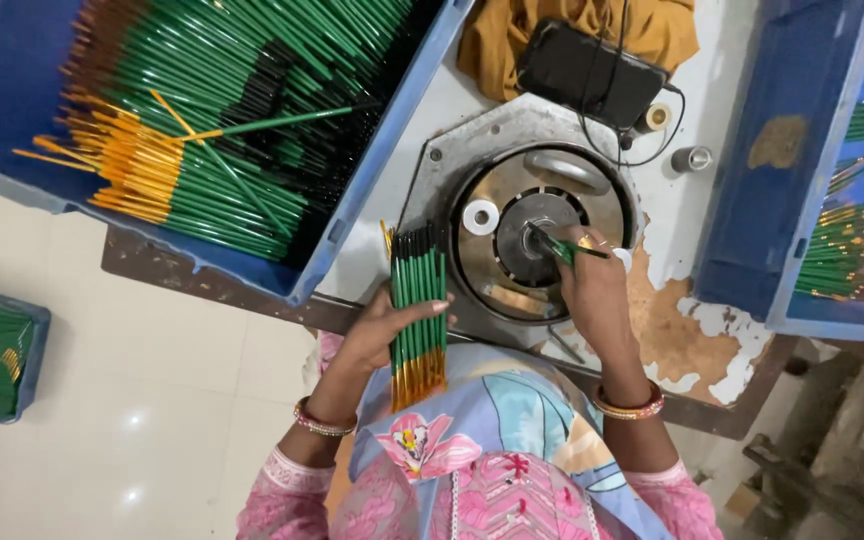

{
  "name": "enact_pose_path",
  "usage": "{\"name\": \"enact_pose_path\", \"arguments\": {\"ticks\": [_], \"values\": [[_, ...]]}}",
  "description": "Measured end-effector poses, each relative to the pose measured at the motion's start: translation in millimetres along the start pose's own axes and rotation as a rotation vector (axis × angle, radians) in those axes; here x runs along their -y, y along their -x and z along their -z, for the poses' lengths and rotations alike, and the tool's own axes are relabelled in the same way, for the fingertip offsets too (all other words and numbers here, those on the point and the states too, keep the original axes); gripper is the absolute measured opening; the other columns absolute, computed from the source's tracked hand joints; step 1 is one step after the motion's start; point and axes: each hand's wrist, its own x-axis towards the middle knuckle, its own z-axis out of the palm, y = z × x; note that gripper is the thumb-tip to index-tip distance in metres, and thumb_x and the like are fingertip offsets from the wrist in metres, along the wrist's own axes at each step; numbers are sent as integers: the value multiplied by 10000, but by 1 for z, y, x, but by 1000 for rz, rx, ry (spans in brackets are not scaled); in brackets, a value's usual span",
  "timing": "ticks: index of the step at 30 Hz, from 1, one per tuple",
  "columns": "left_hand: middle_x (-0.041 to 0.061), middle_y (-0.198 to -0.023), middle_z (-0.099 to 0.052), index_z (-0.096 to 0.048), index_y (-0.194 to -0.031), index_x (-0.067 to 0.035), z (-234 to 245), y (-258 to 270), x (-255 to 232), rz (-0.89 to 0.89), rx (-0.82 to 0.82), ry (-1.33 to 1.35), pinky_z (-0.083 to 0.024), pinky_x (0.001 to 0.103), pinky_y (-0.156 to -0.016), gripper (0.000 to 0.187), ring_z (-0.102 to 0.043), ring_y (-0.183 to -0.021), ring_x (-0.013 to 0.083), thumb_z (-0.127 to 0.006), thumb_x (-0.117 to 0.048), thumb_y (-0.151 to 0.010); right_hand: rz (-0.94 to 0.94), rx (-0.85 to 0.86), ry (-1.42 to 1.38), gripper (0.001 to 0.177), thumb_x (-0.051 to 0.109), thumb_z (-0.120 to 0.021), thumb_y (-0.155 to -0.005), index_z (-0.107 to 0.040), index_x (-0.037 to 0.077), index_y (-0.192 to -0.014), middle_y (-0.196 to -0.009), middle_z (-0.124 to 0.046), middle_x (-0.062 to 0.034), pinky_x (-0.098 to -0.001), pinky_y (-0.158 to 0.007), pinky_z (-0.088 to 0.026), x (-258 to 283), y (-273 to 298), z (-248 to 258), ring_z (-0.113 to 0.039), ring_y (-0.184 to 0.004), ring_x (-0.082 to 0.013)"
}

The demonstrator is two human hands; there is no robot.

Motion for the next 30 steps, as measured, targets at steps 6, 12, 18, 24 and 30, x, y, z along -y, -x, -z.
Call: {"name": "enact_pose_path", "arguments": {"ticks": [6,12,18,24,30], "values": [[114,-1056,-735,-660,-1149,-4,-8,14,0,-120,152,-111,-641,380,-775,329,-762,-895,230,-799,-31,-852,32,-44,-78,248,-26,-631,-968,-662,-3,-1213,-1075,-700,-245,-486,-742,-529,49,30,18,-677,-875,-446],[114,-1006,-758,-687,-1130,30,-34,32,-19,-337,203,-474,-605,309,-812,311,-718,-883,140,-826,-18,-856,-181,-46,-409,157,37,-596,-1003,-627,8,-1154,-991,-729,-143,-381,-761,-590,66,27,41,-751,-843,-284],[104,-918,-757,-702,-1116,8,-32,21,-31,-325,141,-717,-578,303,-725,364,-689,-792,131,-860,-88,-803,70,169,-394,183,136,-724,-939,-699,-7,-1051,-874,-722,-150,-343,-640,-506,45,18,59,-674,-764,-251],[99,-900,-753,-685,-1085,-7,1,-20,-29,-281,0,-199,-619,324,-680,299,-745,-769,161,-825,-101,-837,-273,-295,-276,198,131,-636,-1179,-713,-24,-1084,-724,-624,-61,-223,-602,-440,49,34,93,-576,-640,-75],[84,-919,-736,-687,-1046,21,27,-57,-20,-476,-123,-298,-597,307,-698,255,-717,-784,166,-842,-82,-872,-195,-196,-87,185,31,-681,-989,-678,-7,-1170,-800,-666,-163,-399,-651,-491,27,27,35,-639,-714,-298]]}}
